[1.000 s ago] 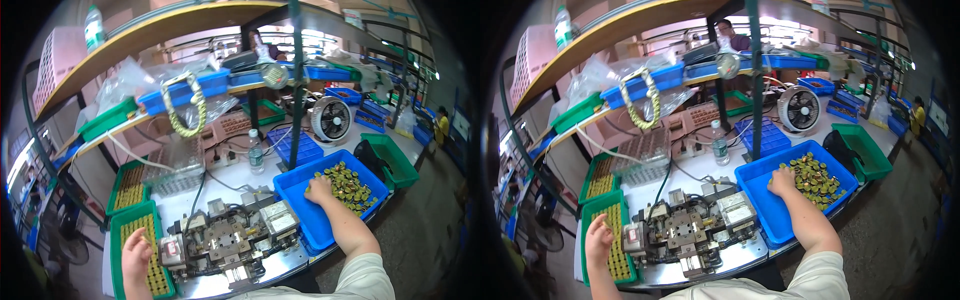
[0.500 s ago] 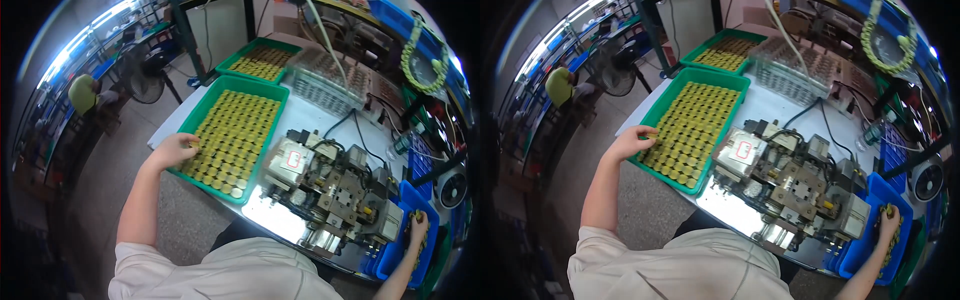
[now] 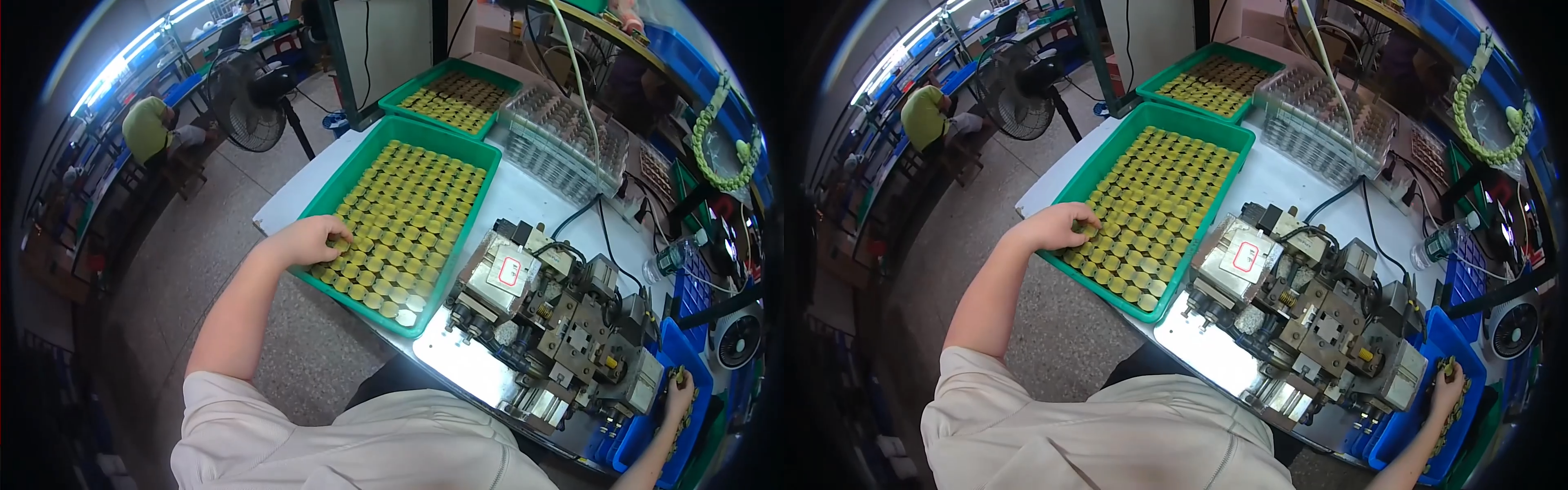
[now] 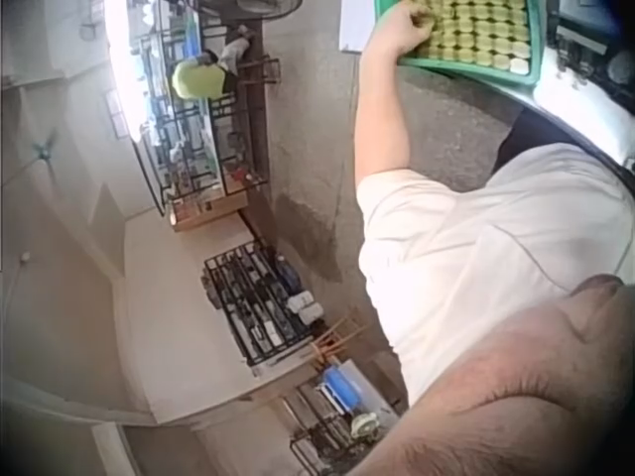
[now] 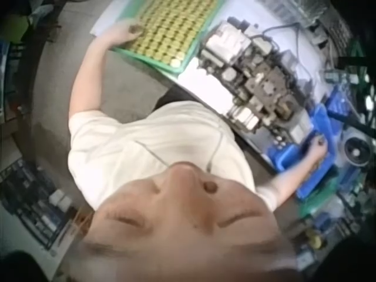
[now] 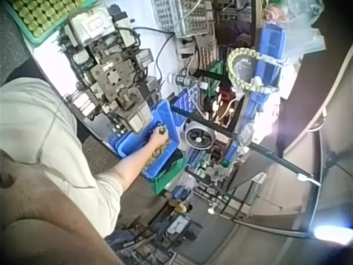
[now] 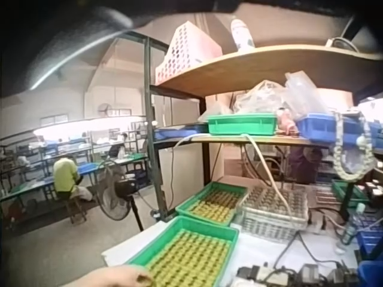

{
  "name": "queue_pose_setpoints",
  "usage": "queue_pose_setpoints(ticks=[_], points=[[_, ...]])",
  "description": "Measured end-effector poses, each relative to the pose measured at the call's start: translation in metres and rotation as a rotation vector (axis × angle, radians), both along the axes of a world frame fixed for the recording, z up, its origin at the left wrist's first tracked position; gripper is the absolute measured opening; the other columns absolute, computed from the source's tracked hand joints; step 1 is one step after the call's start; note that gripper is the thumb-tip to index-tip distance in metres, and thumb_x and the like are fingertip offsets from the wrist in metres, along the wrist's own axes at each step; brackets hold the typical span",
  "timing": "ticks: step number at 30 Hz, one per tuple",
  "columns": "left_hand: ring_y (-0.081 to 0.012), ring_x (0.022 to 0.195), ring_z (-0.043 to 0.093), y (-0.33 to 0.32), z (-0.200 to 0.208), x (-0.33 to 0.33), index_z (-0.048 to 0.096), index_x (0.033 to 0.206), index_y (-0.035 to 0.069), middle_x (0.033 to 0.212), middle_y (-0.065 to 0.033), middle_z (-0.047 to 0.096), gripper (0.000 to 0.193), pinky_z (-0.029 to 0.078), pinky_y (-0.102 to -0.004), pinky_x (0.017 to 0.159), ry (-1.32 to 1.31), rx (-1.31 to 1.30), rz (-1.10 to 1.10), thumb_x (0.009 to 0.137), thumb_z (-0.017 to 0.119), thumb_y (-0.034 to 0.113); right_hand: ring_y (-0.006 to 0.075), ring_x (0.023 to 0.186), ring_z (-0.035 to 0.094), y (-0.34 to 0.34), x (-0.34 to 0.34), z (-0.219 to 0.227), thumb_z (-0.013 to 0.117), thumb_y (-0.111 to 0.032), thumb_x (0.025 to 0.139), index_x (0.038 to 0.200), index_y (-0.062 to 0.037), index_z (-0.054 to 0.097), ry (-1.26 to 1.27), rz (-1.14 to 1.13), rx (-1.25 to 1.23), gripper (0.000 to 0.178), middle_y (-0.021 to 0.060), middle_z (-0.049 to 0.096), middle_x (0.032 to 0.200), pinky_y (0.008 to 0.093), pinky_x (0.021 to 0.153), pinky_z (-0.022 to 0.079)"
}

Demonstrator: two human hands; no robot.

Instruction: Assembling small metal components using a manual press machine on a factory workbench.

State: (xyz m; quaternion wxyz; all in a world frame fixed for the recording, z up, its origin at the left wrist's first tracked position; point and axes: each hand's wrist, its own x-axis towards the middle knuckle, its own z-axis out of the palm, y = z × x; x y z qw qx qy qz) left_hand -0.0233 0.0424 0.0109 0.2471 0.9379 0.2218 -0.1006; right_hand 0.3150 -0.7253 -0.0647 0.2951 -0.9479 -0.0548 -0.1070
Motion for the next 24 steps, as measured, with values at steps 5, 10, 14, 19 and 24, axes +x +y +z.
queue_pose_setpoints(ticks=[5,10,14,19,24], points=[[-0.0210,0.089,0.062,0.002,0.003,0.005,0.072,0.112,0.007,0.108,-0.0051,0.066,0.036,0.051,-0.0308,0.082,0.075,-0.020,-0.033,0.078,0.064,0.000,0.0244,0.083,0.061,-0.015,0.005,-0.002,0.068,-0.010,0.085,0.123,-0.0033,0.059,0.011,-0.005,0.018,0.039,0.0127,0.064,0.107,0.0328,0.070,0.050],[-0.0207,0.083,0.061,0.005,-0.001,0.004,0.072,0.112,0.006,0.102,-0.0048,0.066,0.036,0.052,-0.0314,0.079,0.078,-0.035,-0.058,0.078,0.064,-0.001,0.0245,0.088,0.061,-0.032,0.009,-0.004,0.067,-0.010,0.086,0.125,-0.0026,0.059,0.021,-0.010,0.033,0.040,0.0128,0.064,0.111,0.0323,0.076,0.050],[-0.0206,0.080,0.062,0.007,-0.005,0.002,0.072,0.112,0.006,0.100,-0.0051,0.067,0.034,0.052,-0.0313,0.078,0.057,-0.079,-0.033,0.080,0.063,0.000,0.0246,0.093,0.062,-0.049,0.012,-0.007,0.066,-0.010,0.087,0.126,-0.0020,0.060,0.033,-0.013,0.048,0.041,0.0128,0.064,0.114,0.0320,0.081,0.050],[-0.0205,0.080,0.065,0.002,0.000,0.001,0.072,0.111,0.006,0.100,-0.0060,0.071,0.031,0.053,-0.0308,0.079,0.026,-0.098,0.075,0.083,0.062,0.003,0.0246,0.098,0.062,-0.065,0.016,-0.008,0.065,-0.010,0.088,0.128,-0.0013,0.060,0.052,-0.013,0.069,0.042,0.0129,0.064,0.117,0.0316,0.087,0.049],[-0.0205,0.084,0.067,0.000,0.001,-0.001,0.072,0.111,0.005,0.102,-0.0067,0.073,0.028,0.053,-0.0305,0.081,0.007,-0.055,0.149,0.085,0.060,0.007,0.0218,0.097,0.061,-0.046,0.010,0.008,0.064,-0.011,0.090,0.130,-0.0016,0.059,0.083,-0.044,0.221,0.041,0.0113,0.064,0.115,0.0291,0.085,0.048]])
